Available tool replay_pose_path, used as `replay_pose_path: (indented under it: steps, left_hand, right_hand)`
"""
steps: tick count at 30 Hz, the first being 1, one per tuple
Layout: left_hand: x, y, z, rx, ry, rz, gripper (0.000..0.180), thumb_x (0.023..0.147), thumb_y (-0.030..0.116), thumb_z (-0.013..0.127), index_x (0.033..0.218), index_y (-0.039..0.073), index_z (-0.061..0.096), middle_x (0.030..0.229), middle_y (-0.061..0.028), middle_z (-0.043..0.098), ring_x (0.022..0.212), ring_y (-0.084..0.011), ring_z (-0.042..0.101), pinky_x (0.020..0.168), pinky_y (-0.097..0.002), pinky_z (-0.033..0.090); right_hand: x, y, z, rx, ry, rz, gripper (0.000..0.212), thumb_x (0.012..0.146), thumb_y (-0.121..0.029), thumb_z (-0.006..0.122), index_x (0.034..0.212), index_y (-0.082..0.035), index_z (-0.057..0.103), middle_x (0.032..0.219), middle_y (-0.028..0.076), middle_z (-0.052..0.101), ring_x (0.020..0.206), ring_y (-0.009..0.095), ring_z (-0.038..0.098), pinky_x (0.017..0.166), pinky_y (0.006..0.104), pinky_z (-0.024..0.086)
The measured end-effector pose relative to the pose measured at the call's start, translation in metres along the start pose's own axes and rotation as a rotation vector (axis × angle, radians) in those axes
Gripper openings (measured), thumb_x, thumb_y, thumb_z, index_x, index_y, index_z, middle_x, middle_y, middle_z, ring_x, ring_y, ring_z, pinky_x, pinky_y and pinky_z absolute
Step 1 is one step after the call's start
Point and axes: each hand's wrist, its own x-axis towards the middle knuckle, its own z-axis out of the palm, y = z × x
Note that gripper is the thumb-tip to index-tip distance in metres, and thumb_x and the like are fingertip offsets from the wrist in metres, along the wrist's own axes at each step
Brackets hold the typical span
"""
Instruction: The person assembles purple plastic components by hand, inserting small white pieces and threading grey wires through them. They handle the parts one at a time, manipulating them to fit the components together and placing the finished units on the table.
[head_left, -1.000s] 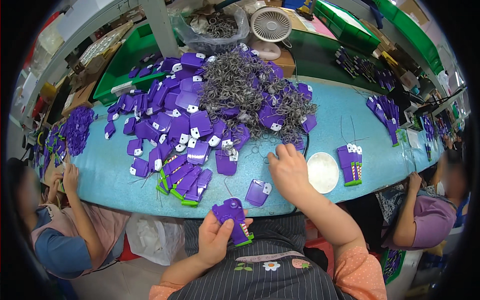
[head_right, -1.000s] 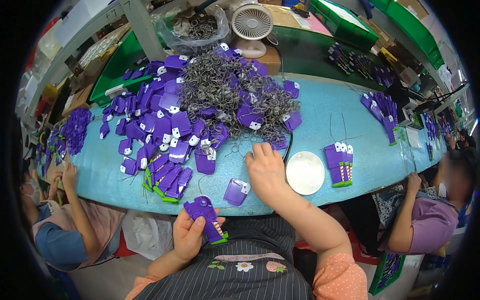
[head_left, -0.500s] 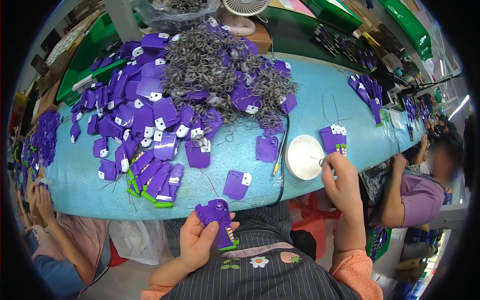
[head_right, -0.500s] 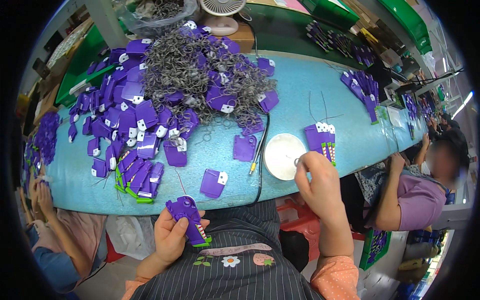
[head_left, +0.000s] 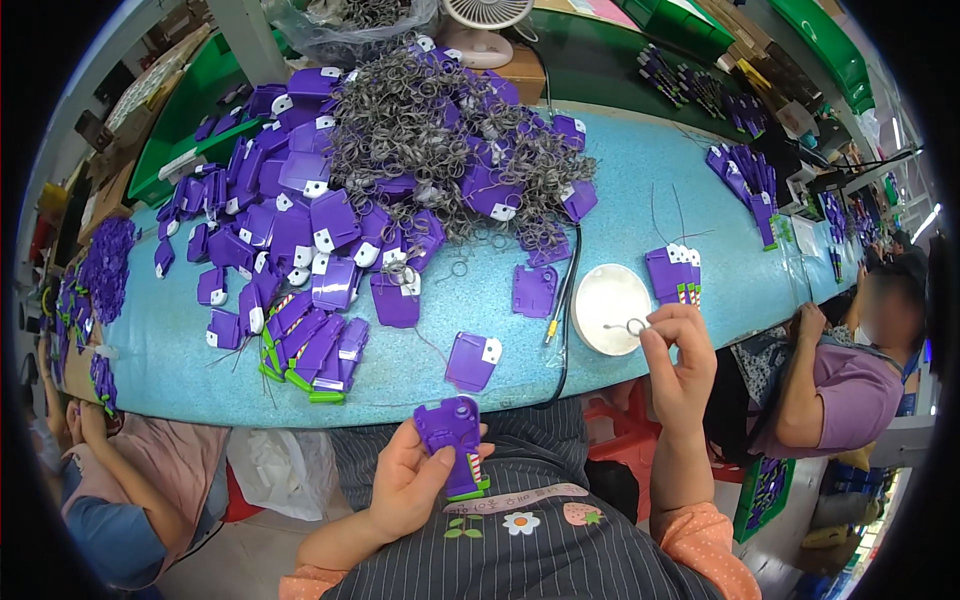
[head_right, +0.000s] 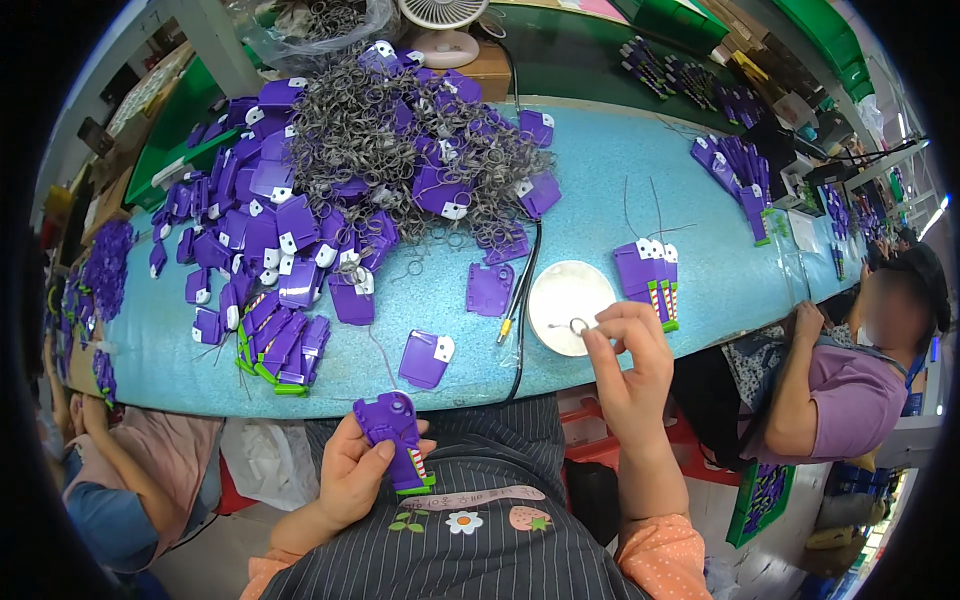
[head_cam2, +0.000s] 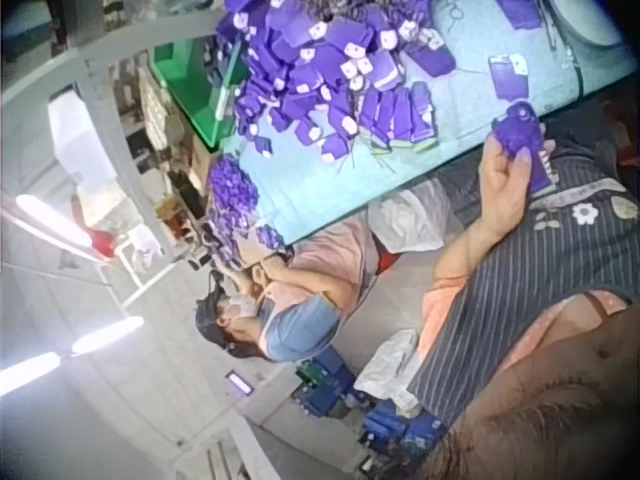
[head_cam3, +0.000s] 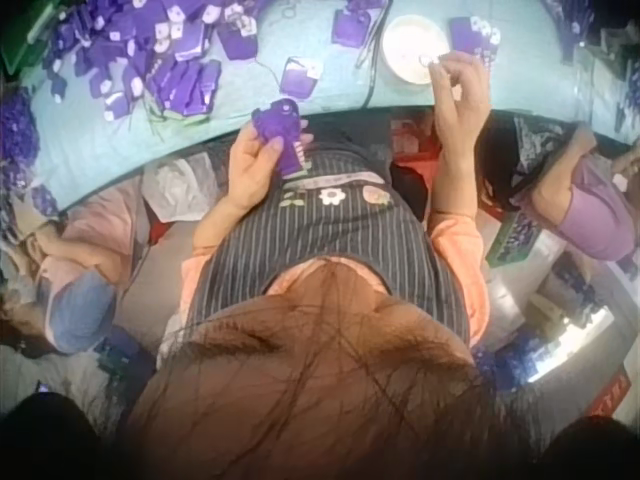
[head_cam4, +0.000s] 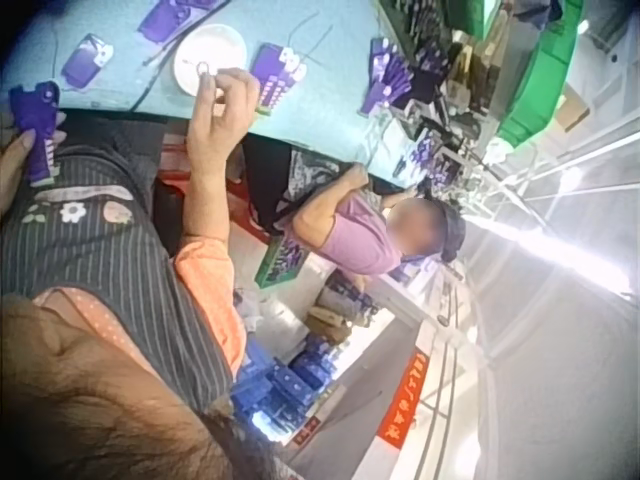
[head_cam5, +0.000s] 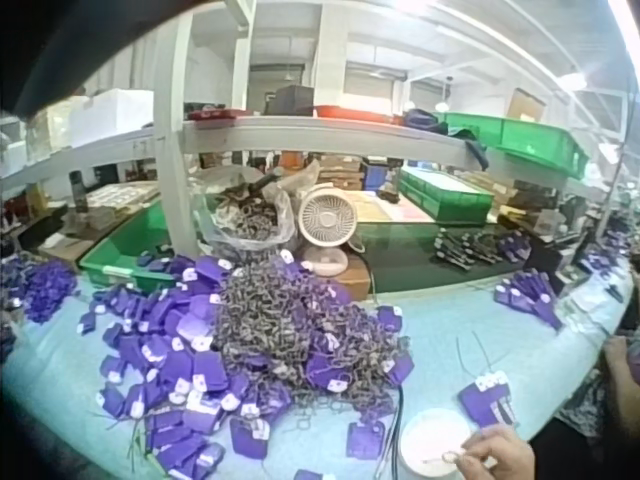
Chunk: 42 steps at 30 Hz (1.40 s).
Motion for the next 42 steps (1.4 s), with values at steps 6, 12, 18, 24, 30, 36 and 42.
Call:
replay_pose_path:
  steps: [6, 12, 18, 24, 30, 36, 42]
  left_hand:
    - [0.014, 0.009, 0.016, -0.044, -0.140, 0.017, 0.036, 0.094, 0.001, 0.039, 0.130, -0.003, 0.033, 0.121, -0.0195, 0.051, 0.109, -0.0256, 0.056, 0.093, -0.0377, 0.047]
    - [0.013, 0.019, 0.009, 0.030, -0.167, -0.027, 0.037, 0.095, 0.002, 0.039, 0.131, -0.004, 0.032, 0.123, -0.0148, 0.050, 0.109, -0.0214, 0.056, 0.093, -0.0320, 0.047]
    - [0.013, 0.017, 0.005, 0.144, -0.252, -0.071, 0.036, 0.095, 0.002, 0.039, 0.129, -0.005, 0.034, 0.124, -0.0160, 0.051, 0.106, -0.0204, 0.058, 0.091, -0.0306, 0.048]
    - [0.010, 0.008, 0.003, 0.505, -0.360, -0.092, 0.031, 0.091, 0.003, 0.046, 0.121, -0.003, 0.044, 0.099, -0.0129, 0.065, 0.086, -0.0151, 0.064, 0.075, -0.0278, 0.051]
    - [-0.002, 0.003, -0.016, 0.294, -0.507, -0.101, 0.031, 0.092, 0.008, 0.050, 0.122, 0.000, 0.045, 0.107, -0.0171, 0.062, 0.093, -0.0162, 0.062, 0.079, -0.0317, 0.050]
    - [-0.012, -0.011, -0.022, -0.225, -0.089, -0.222, 0.044, 0.093, 0.005, 0.047, 0.134, 0.002, 0.029, 0.122, -0.0206, 0.052, 0.109, -0.0290, 0.057, 0.095, -0.0426, 0.046]
    - [-0.014, -0.015, -0.021, -0.116, -0.067, -0.230, 0.046, 0.089, -0.005, 0.045, 0.132, -0.001, 0.030, 0.120, -0.0162, 0.053, 0.109, -0.0227, 0.057, 0.093, -0.0351, 0.046]
  right_hand:
    - [-0.023, -0.038, 0.042, 0.610, -0.331, 0.076, 0.003, 0.086, 0.000, 0.054, 0.087, 0.003, 0.054, 0.105, 0.017, 0.056, 0.093, 0.019, 0.054, 0.084, 0.0304, 0.042]
    - [-0.037, -0.037, 0.071, 0.882, -0.547, 0.262, 0.006, 0.090, -0.002, 0.052, 0.090, 0.003, 0.053, 0.107, 0.017, 0.056, 0.089, 0.013, 0.055, 0.076, 0.0254, 0.045]
    - [-0.040, -0.034, 0.065, 0.950, -0.590, 0.427, 0.011, 0.089, -0.003, 0.057, 0.094, 0.001, 0.047, 0.091, 0.007, 0.056, 0.079, 0.007, 0.052, 0.067, 0.0217, 0.044]
    - [-0.005, -0.031, 0.038, 0.721, -1.001, 0.540, 0.017, 0.085, -0.004, 0.064, 0.086, -0.001, 0.047, 0.077, 0.000, 0.052, 0.068, 0.003, 0.049, 0.060, 0.0182, 0.039]
    - [-0.005, -0.018, 0.059, 1.024, -1.112, 0.660, 0.034, 0.080, -0.027, 0.071, 0.090, 0.000, 0.054, 0.081, 0.002, 0.055, 0.069, 0.009, 0.055, 0.058, 0.0235, 0.043]
    - [-0.012, -0.034, 0.107, -0.288, -0.425, -0.214, 0.034, 0.075, -0.019, 0.072, 0.094, -0.001, 0.052, 0.095, 0.015, 0.054, 0.075, 0.032, 0.059, 0.062, 0.0385, 0.048]
    - [-0.038, -0.038, 0.064, 0.491, -0.633, 0.324, 0.019, 0.082, 0.000, 0.063, 0.099, 0.000, 0.054, 0.094, 0.011, 0.057, 0.065, 0.014, 0.057, 0.054, 0.0246, 0.045]
